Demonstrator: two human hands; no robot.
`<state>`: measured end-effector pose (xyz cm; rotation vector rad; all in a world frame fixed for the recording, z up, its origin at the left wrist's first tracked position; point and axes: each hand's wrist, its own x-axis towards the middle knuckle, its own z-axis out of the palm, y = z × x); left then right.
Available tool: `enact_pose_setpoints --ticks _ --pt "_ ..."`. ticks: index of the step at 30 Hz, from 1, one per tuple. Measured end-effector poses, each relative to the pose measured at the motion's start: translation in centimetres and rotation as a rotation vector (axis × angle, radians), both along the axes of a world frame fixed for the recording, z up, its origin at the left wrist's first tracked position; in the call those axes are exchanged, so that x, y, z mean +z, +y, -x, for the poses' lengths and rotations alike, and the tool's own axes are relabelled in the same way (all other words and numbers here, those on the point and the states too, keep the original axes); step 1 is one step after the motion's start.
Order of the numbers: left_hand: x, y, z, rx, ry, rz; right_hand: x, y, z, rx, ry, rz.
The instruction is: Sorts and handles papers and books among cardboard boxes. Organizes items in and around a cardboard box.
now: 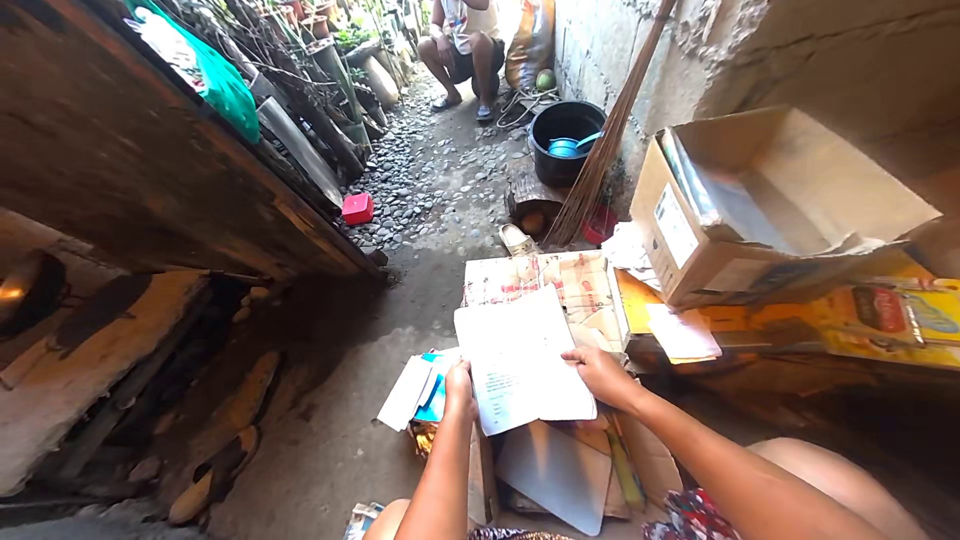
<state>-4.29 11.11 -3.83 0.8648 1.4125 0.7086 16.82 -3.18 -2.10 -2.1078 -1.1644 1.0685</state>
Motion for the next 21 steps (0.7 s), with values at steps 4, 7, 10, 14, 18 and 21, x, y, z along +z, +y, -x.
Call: enact_pose_setpoints --ticks 4,7,10,14,18,21 --pt "-0.13 0.05 0.11 -0.009 0.034 -0.002 -0.12 -0.03 0.04 0.005 0.008 0.012" --pt "-0.15 0.00 0.14 -0.011 0.038 -0.008 -0.17 -0.09 0.16 0.005 0.030 0.011" --pt "-0.05 -0.02 0.04 -0.006 0.026 -0.008 -0.05 -0.06 0.28 0.012 0.034 0.005" --pt "-0.11 0.05 0.09 -0.006 0.014 0.000 -0.24 0.07 0.23 0.028 0.031 0.002" --pt "-0.24 0.10 0.10 -0.013 0.009 -0.008 -0.39 0.04 0.17 0.035 0.030 0.000" --pt "-0.47 0.20 0.11 -0.011 0.019 -0.003 -0.43 0.05 0.17 0.036 0.032 0.000"
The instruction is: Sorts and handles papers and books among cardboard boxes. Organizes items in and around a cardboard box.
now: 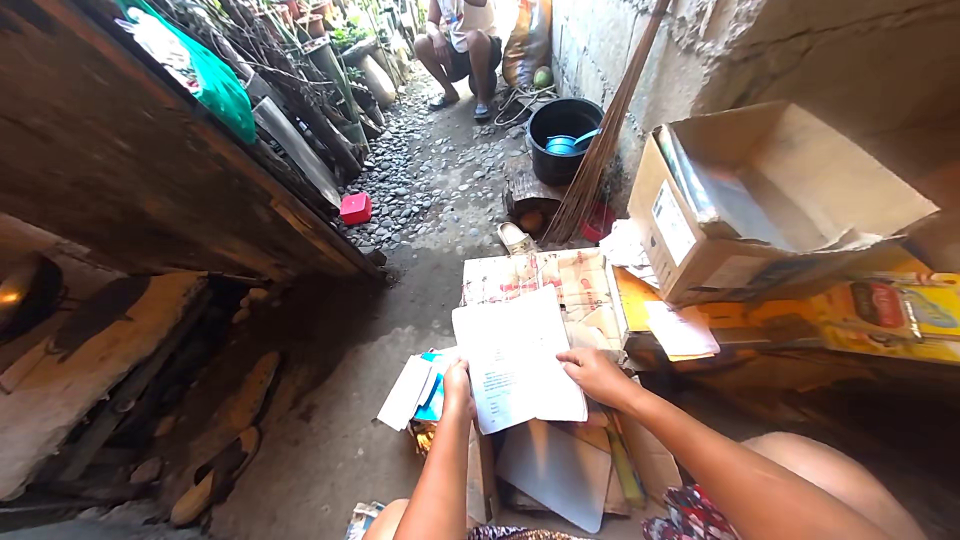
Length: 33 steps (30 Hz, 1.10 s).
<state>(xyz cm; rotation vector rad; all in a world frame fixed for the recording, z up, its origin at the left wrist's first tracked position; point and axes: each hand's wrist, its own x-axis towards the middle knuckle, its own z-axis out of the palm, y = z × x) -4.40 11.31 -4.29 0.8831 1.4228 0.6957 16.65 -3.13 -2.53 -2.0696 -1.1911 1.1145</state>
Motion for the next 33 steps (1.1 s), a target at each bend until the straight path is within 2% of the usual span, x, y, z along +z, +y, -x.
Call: enact_pose_setpoints --ticks 20,26,33 --pt "0.1 0.0 0.0 0.001 -0.003 -0.008 0.4 -0.1 0.1 0.022 -0.015 0.022" --pt "0.0 0.0 -0.3 0.035 -0.146 0.071 0.1 0.0 -0.1 0.012 -0.019 0.042" --pt "0.2 -1.4 -1.6 -0.051 -0.272 0.101 -0.4 0.1 -0.9 -0.051 0.007 0.027"
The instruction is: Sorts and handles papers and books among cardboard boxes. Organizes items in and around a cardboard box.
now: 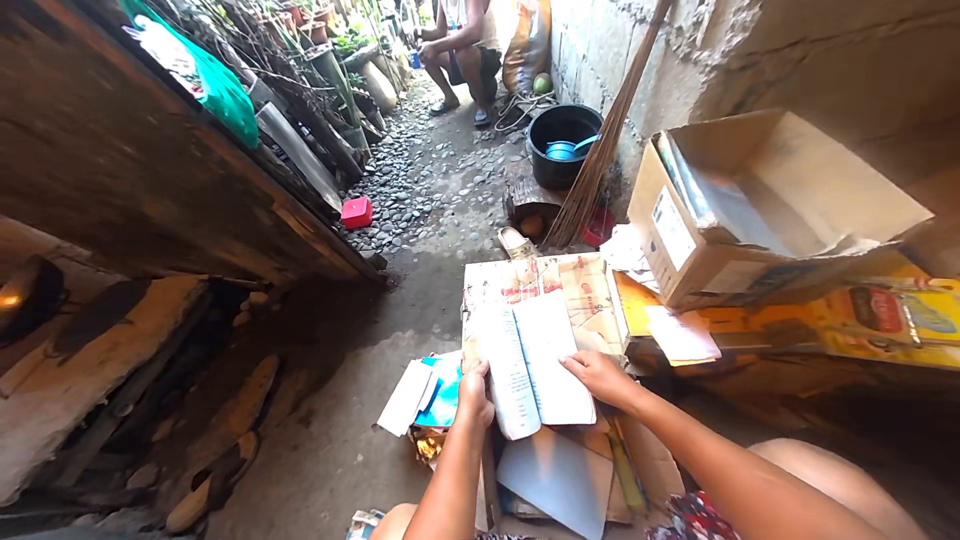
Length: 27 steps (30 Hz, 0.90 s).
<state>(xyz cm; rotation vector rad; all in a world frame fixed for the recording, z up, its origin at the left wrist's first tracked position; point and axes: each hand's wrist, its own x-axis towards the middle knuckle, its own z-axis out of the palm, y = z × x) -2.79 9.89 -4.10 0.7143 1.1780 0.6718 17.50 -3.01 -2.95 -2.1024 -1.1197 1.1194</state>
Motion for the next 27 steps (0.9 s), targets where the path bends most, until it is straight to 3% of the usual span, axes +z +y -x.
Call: enact_pose_setpoints --ticks 14,27 --pt "-0.7 -1.7 -1.5 -0.123 -0.170 0.031 0.2 0.0 -0.2 -0.008 -0.037 0.003" --pt "-0.9 -1.4 -2.0 -0.135 -0.115 -0.003 -0.8 -0.1 -0.6 -0.023 -0.045 0.020"
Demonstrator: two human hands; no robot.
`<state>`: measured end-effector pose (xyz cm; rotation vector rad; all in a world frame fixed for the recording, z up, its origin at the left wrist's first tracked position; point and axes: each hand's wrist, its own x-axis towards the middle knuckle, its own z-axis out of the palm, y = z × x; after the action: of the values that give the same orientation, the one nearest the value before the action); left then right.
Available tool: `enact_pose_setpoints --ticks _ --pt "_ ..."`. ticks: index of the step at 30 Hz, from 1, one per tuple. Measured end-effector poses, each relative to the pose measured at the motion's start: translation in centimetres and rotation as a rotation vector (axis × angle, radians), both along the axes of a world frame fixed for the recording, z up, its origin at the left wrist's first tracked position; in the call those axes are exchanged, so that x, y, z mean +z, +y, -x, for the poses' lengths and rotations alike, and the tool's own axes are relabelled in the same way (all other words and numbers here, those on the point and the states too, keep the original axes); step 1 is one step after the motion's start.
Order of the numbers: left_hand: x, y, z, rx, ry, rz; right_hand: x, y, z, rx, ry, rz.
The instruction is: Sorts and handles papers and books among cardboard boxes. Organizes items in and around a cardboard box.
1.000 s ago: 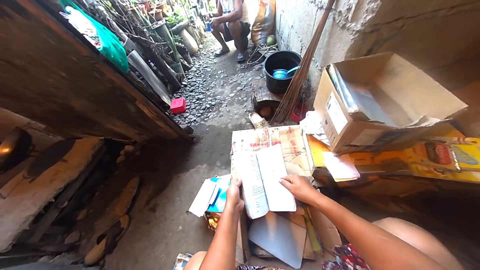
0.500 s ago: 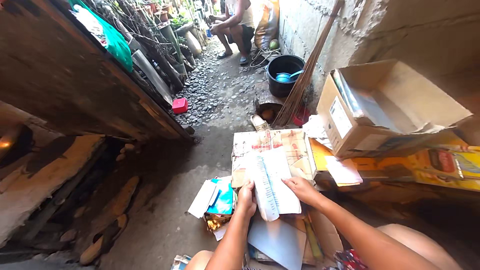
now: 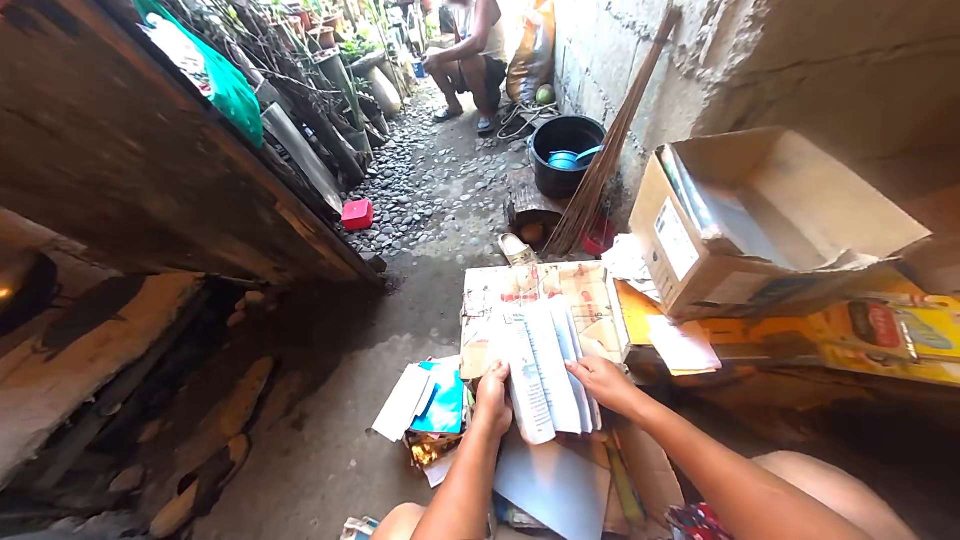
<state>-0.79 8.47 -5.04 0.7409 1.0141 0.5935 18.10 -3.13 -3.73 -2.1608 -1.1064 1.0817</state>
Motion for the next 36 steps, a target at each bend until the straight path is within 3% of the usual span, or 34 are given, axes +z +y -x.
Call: enact_pose_setpoints --ticks 10,19,29,36 --pt "1.2 0.6 1.1 0.067 0.164 -0.070 0.5 0.2 0.1 -0.017 -0.023 0.078" --pt "1.6 1.1 1.9 0.093 0.188 -0.084 0.4 0.4 0.0 -0.041 -0.024 0.128" --pt "1.8 2.1 3.1 0.140 0.288 -0.110 -0.2 0.2 0.1 -0.301 0.218 0.003" --pt "1.0 2.7 4.1 0.139 0.296 -0.114 -0.8 0.4 -0.4 -0.166 0.122 0.054"
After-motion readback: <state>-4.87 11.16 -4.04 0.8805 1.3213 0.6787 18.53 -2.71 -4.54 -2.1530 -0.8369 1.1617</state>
